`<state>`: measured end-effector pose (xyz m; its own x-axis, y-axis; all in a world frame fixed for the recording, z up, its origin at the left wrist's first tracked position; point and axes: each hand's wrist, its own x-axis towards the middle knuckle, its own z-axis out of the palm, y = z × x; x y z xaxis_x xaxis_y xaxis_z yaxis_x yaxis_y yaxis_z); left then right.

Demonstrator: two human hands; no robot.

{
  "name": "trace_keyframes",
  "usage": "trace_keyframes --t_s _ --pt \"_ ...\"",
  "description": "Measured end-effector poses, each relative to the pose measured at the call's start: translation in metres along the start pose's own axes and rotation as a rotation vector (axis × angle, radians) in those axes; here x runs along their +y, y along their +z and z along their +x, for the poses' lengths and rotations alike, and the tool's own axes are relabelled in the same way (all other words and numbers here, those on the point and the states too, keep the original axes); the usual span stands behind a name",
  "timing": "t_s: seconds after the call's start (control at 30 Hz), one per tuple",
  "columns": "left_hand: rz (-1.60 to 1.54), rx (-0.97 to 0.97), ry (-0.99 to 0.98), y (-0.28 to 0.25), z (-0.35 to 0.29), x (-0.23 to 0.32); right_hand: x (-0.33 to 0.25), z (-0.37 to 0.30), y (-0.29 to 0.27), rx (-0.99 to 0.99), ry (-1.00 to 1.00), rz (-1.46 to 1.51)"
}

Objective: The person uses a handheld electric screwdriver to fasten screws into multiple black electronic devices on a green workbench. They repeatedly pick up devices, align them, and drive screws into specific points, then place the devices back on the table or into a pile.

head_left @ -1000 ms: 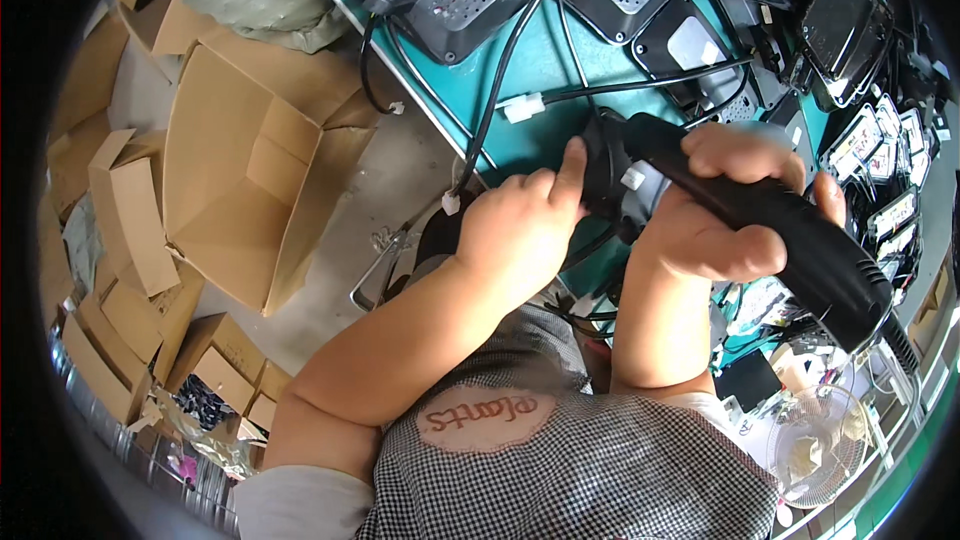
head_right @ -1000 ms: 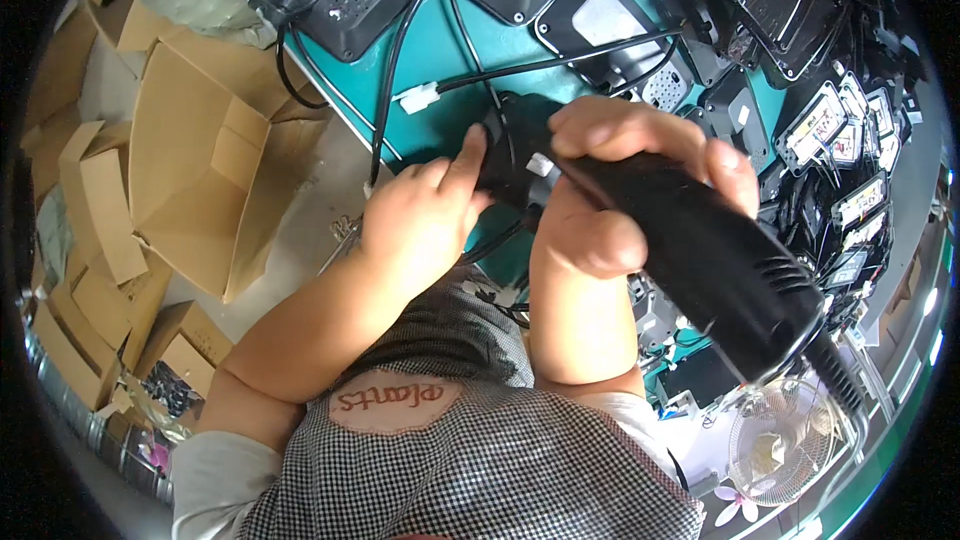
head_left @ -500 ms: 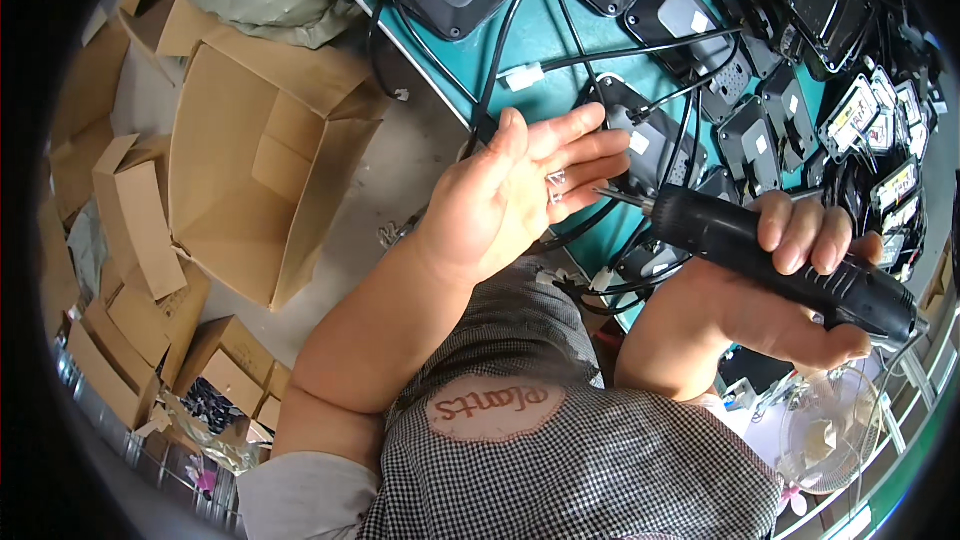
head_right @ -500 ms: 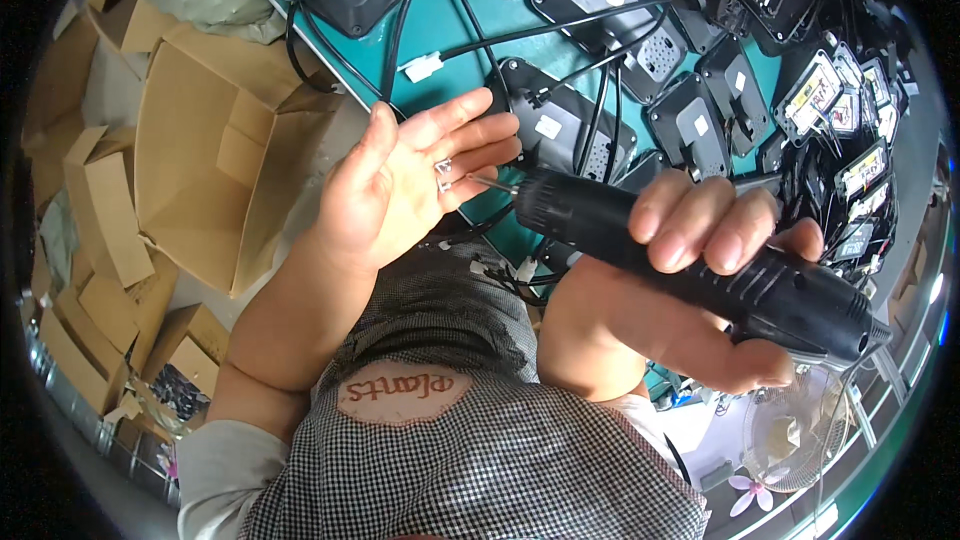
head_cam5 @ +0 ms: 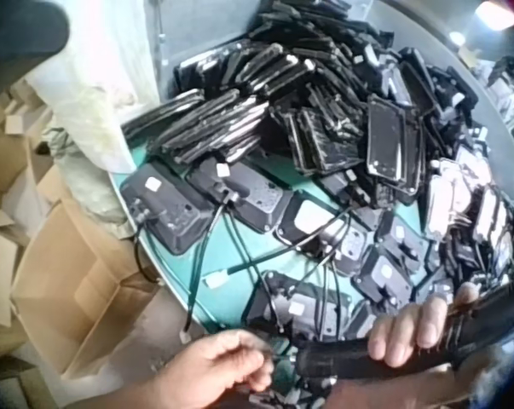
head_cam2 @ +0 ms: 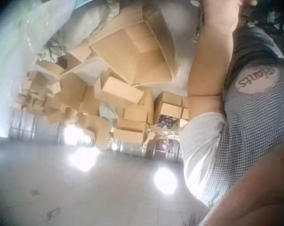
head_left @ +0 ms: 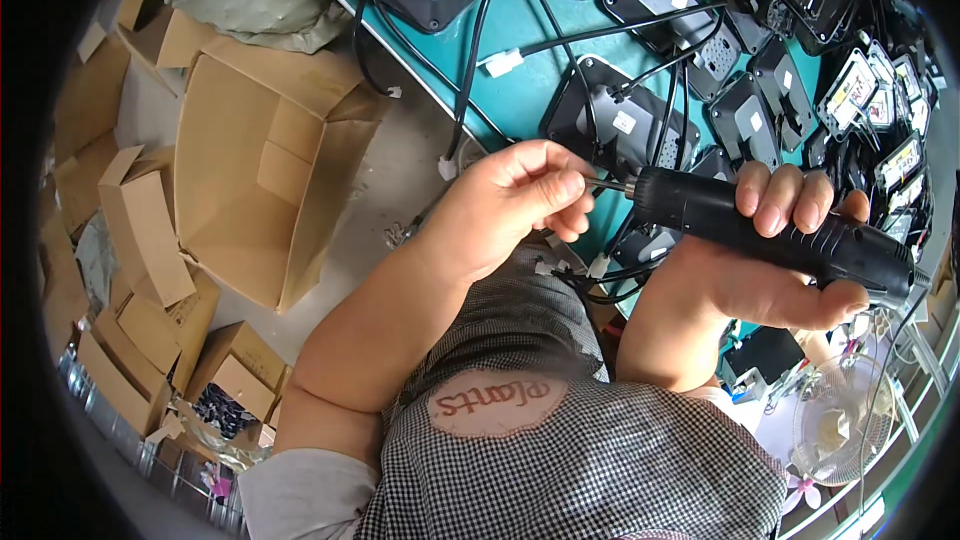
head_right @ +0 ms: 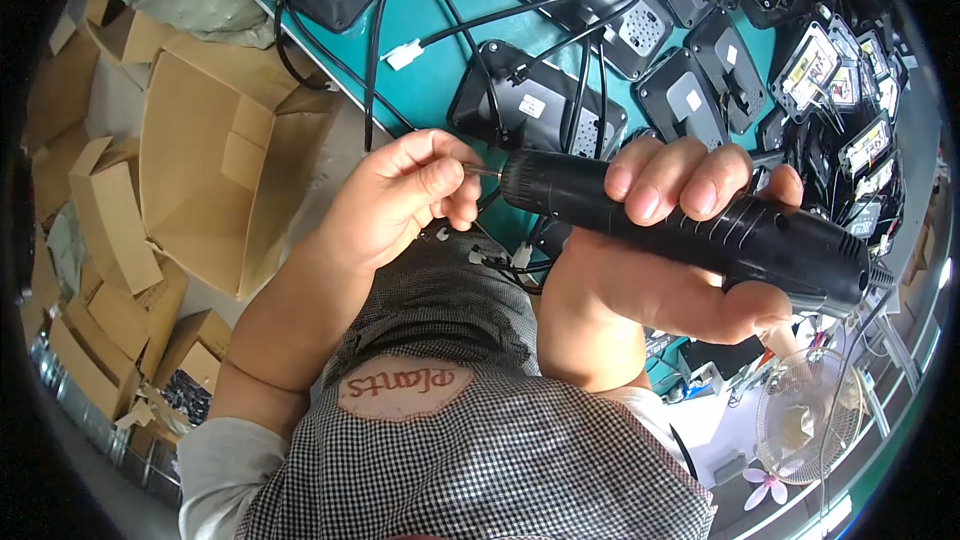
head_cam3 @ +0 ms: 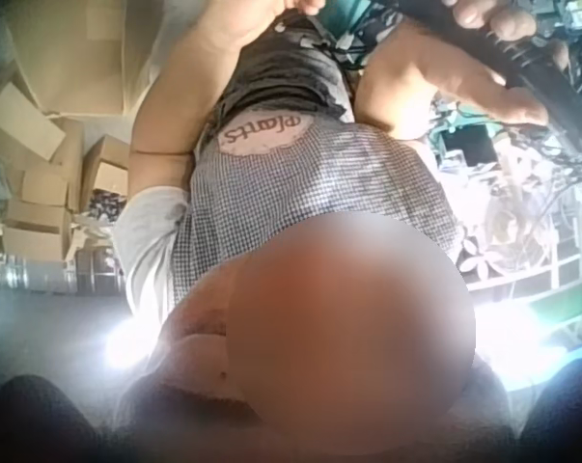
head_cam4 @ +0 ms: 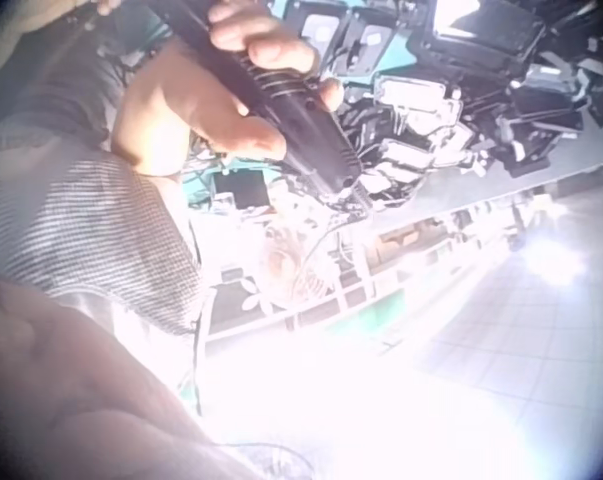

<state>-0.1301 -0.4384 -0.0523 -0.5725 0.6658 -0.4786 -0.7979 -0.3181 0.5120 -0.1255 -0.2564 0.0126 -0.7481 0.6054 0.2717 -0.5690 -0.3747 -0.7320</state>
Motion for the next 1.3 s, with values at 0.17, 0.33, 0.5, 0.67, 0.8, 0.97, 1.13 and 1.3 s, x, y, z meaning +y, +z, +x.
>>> trace_keyframes --t_s 0.17,0.33,0.5,0.67,0.8,0.97,1.13,1.3 --pt "-0.030 0.120 0.001 0.003 0.002 -0.005 -0.006 -0.001 0.001 0.019 0.043 -0.048" --pt "-0.047 0.067 -0.017 0.010 -0.002 -0.006 -0.009 0.001 -0.005 -0.024 0.078 0.014" --pt "0.352 0.090 0.068 0.015 -0.007 -0.005 -0.012 0.002 -0.008 -0.067 0.137 0.083" --pt "0.335 0.260 0.076 0.014 -0.011 -0.004 -0.008 -0.008 -0.002 -0.073 0.036 -0.032" --pt "0.986 0.376 0.352 0.003 -0.010 -0.021 0.006 -0.022 0.008 -0.162 -0.138 -0.187" --pt "1.623 0.366 0.574 0.005 -0.003 -0.034 0.031 -0.034 0.012 -0.309 -0.188 -0.320" --pt "1.620 0.370 0.575 0.000 0.001 -0.031 0.050 -0.036 0.011 -0.393 -0.224 -0.315" --pt "1.632 0.283 0.478 -0.001 0.006 -0.028 0.052 -0.034 0.013 -0.530 -0.235 -0.337"
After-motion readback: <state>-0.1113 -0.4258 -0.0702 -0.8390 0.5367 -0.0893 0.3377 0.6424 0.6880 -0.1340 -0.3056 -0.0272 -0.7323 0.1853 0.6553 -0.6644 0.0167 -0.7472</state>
